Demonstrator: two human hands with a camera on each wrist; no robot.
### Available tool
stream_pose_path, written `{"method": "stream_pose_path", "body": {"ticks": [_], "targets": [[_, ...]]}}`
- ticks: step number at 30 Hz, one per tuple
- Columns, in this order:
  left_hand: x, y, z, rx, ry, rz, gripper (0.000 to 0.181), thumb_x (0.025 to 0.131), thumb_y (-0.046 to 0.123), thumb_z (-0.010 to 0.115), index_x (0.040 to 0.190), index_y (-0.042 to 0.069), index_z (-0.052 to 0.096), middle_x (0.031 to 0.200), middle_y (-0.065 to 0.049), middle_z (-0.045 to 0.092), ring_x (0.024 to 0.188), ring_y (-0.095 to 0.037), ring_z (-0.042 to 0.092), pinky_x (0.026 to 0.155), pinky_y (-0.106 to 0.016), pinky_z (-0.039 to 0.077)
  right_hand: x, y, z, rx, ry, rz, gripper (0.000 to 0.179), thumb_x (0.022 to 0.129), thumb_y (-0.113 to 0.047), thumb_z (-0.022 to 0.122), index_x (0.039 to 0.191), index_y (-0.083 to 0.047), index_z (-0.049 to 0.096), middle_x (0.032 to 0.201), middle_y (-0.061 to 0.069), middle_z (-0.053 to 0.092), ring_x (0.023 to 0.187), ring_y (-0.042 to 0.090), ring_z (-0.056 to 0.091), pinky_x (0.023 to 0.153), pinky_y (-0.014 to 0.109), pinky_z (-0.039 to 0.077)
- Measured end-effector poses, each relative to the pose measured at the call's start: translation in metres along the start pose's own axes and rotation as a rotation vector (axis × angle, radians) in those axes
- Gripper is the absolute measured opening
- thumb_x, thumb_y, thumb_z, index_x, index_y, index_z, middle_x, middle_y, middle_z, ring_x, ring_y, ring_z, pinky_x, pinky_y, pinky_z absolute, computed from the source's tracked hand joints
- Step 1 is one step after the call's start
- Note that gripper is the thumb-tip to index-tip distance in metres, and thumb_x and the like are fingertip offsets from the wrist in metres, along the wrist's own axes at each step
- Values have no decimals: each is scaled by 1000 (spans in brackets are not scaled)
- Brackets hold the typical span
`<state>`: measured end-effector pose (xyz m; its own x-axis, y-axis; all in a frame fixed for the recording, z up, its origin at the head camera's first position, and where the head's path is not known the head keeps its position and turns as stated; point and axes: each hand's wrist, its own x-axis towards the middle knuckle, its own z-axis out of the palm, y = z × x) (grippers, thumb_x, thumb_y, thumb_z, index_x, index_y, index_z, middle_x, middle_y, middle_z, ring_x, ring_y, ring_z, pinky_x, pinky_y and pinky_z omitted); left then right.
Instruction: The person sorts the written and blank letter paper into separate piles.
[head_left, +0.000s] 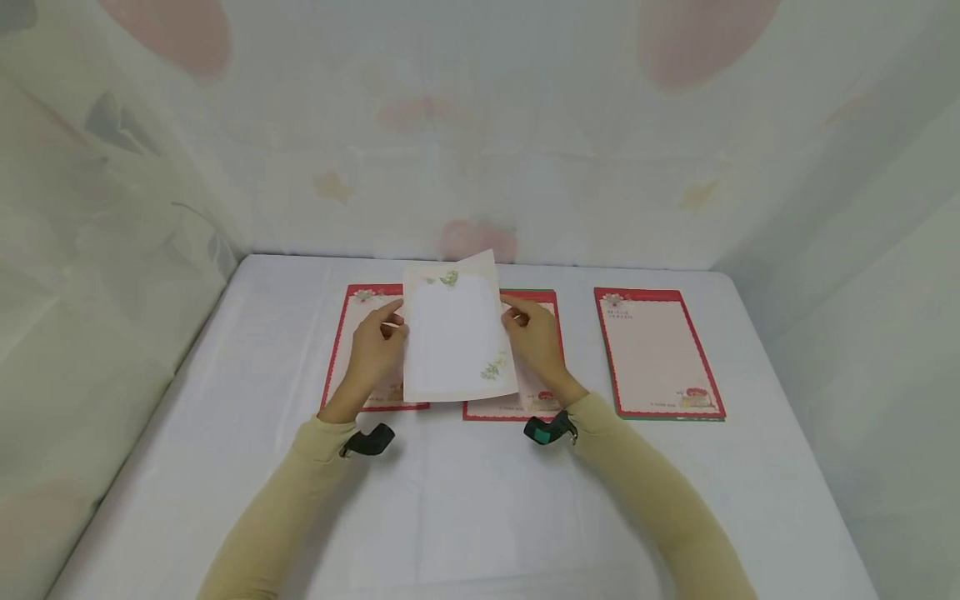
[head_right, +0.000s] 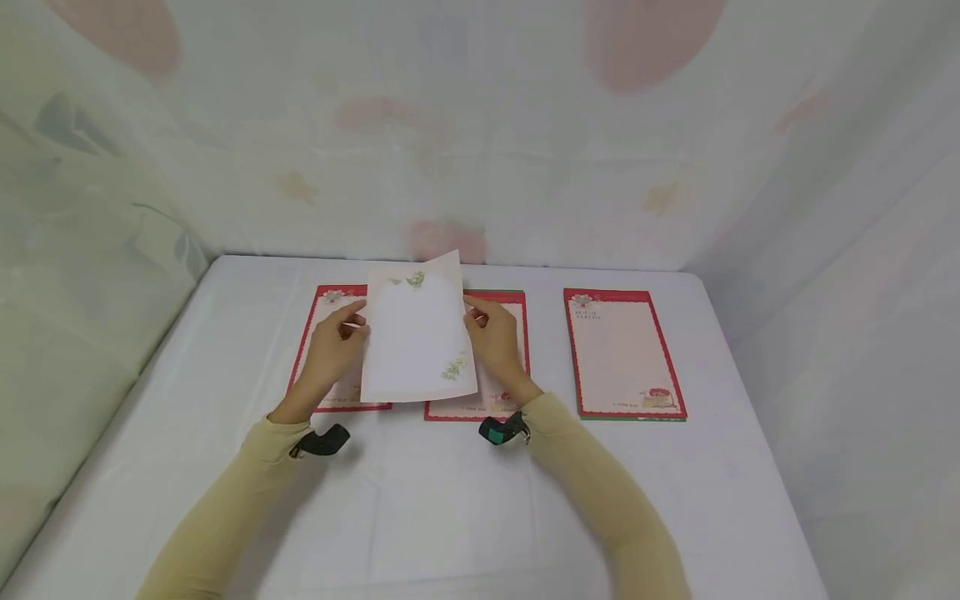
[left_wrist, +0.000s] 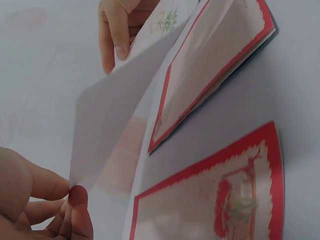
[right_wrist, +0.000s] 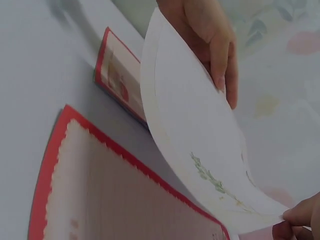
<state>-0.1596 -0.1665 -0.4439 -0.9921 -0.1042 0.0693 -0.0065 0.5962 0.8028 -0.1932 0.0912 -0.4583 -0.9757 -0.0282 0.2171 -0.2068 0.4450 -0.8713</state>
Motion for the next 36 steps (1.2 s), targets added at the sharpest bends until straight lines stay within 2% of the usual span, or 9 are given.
{"method": "stream_pose_path", "body": {"ticks": [9, 12, 17, 25, 32, 36], "targets": [[6, -22, -24, 4, 51, 9, 42, 98, 9, 55, 140, 9, 56, 115, -17, 65, 98, -28, 62, 73, -20, 44, 0, -13, 31, 38, -6, -6, 32, 93, -6, 64, 125, -9, 69, 96, 11, 71, 81, 17, 59, 68, 20, 45], [7, -29, -32, -3, 66, -5, 41, 98, 10, 55, 139, 10, 58, 115, -17, 66, 97, -26, 62, 70, -17, 43, 0, -16, 42, 47, -2, -15, 32, 93, -6, 64, 124, -9, 70, 95, 11, 71, 79, 15, 58, 67, 18, 43], [6, -41, -44, -7, 98, -57, 41, 98, 10, 54, 139, 12, 59, 116, -17, 66, 94, -16, 58, 69, -13, 42, 0, -22, 60, 82, -14, -35, 32, 93, -6, 65, 125, -6, 69, 95, 12, 71, 75, 12, 56, 64, 16, 43], [6, -69, -61, 7, 135, -68, 40, 98, 8, 54, 137, 10, 60, 117, -18, 66, 86, -3, 53, 66, -9, 41, 1, -31, 86, 99, -29, 8, 33, 92, -7, 66, 125, -7, 69, 92, 12, 72, 70, 9, 56, 60, 15, 45], [8, -91, -67, 18, 114, -76, 40, 100, 13, 54, 139, 12, 58, 120, -18, 65, 89, -1, 51, 69, -8, 41, 1, -29, 105, 70, 1, 34, 30, 89, -5, 68, 119, -5, 72, 86, 10, 74, 65, 8, 56, 57, 16, 43], [10, -100, -67, 26, 108, -91, 39, 99, 12, 54, 138, 11, 59, 119, -19, 65, 90, -3, 51, 69, -8, 40, 0, -26, 114, 52, -16, 57, 30, 89, -5, 68, 118, -5, 72, 85, 9, 74, 63, 7, 56, 56, 16, 42]]}}
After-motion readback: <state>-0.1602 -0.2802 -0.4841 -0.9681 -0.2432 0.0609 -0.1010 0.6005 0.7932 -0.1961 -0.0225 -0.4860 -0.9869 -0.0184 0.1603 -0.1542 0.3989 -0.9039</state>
